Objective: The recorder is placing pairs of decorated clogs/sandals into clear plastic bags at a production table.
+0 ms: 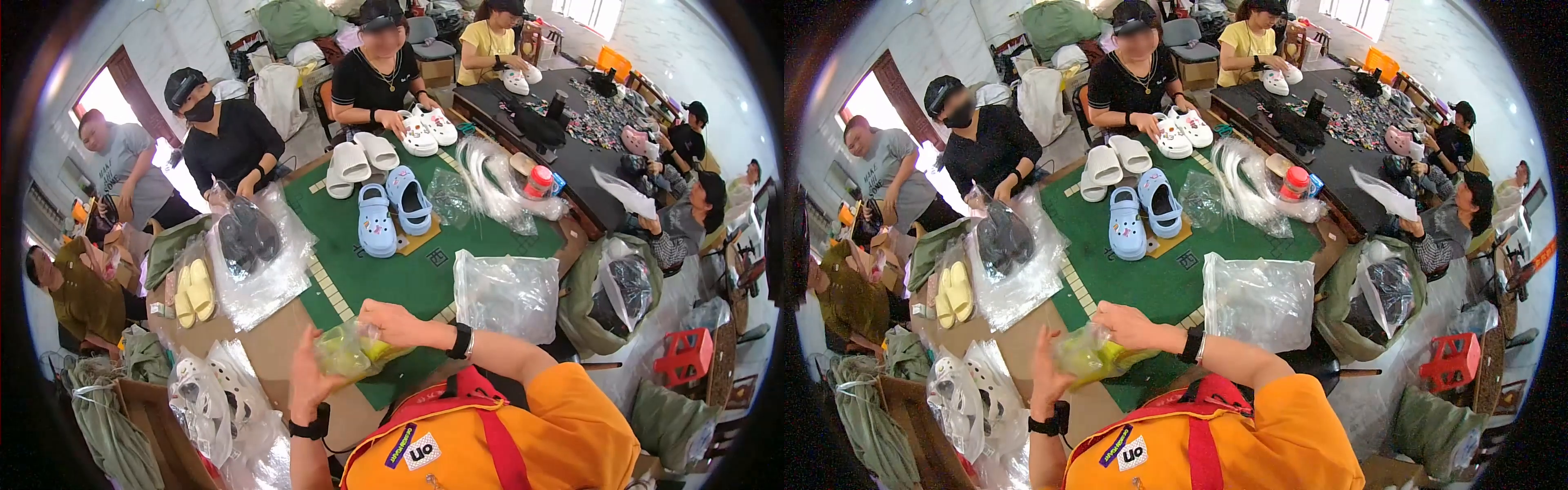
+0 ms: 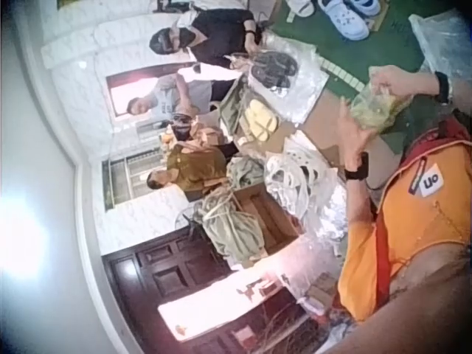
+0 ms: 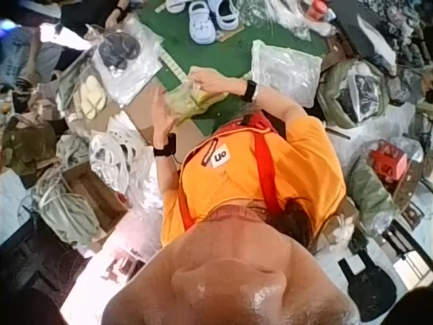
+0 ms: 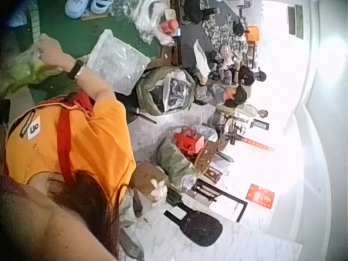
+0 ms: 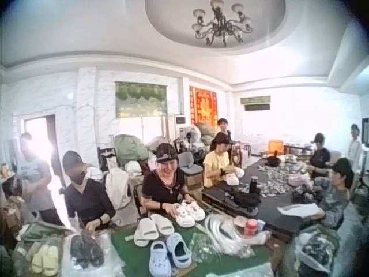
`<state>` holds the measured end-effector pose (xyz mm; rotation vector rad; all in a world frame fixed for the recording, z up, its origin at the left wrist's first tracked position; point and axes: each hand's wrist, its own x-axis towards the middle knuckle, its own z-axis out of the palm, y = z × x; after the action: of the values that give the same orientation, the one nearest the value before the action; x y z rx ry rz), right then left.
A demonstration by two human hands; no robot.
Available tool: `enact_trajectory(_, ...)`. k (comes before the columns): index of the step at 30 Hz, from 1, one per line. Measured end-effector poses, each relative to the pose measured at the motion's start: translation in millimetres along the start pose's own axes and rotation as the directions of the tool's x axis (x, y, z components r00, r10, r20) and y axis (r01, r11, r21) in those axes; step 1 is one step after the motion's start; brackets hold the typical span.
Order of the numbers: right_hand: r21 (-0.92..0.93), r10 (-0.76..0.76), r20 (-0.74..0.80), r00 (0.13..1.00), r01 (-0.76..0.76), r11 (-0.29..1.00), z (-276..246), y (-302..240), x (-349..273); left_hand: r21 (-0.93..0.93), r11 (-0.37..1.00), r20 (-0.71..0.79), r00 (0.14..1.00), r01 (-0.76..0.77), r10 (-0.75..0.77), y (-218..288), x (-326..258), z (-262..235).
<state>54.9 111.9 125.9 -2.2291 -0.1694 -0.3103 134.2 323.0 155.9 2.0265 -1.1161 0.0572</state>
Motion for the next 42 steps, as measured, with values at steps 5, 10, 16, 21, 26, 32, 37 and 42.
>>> enact_trajectory(5, 0.002, 0.093, -0.014, 0.996, -0.093, 0.996, 11, -18, -4, 0.290, 0.955, 0.282, 0.948, 0.060, -0.145, 21, -5, 11)
enact_trajectory(10, 0.036, 0.240, 0.019, 0.971, -0.240, 0.970, 18, -43, -8, 0.197, 0.974, 0.208, 0.976, -0.108, 0.066, -10, -16, 28)
enact_trajectory(16, 0.182, 0.272, -0.004, 0.962, -0.266, 0.947, 14, -59, -27, -0.088, 0.981, 0.145, 0.972, -0.173, 0.184, -3, -14, 26)
enact_trajectory(21, 0.248, 0.288, -0.035, 0.957, -0.270, 0.930, -5, -64, -60, -0.184, 0.945, 0.285, 0.905, -0.272, 0.316, 27, 7, 20)
enact_trajectory(26, 0.179, 0.213, -0.079, 0.974, -0.196, 0.964, -41, -94, -86, -0.301, 0.811, 0.246, 0.780, -0.502, 0.575, 70, 24, 20)
enact_trajectory(32, 0.067, 0.335, -0.150, 0.930, -0.328, 0.942, -63, -110, -116, -0.292, 0.777, 0.314, 0.712, -0.557, 0.629, 105, 32, 47)
enact_trajectory(37, 0.034, 0.367, -0.285, 0.885, -0.373, 0.927, -83, -103, -162, -0.414, 0.768, 0.299, 0.724, -0.488, 0.621, 138, 30, 83)
enact_trajectory(42, 0.135, 0.392, -0.418, 0.820, -0.370, 0.919, -115, -96, -213, -0.375, 0.866, 0.430, 0.765, -0.332, 0.480, 179, 17, 112)
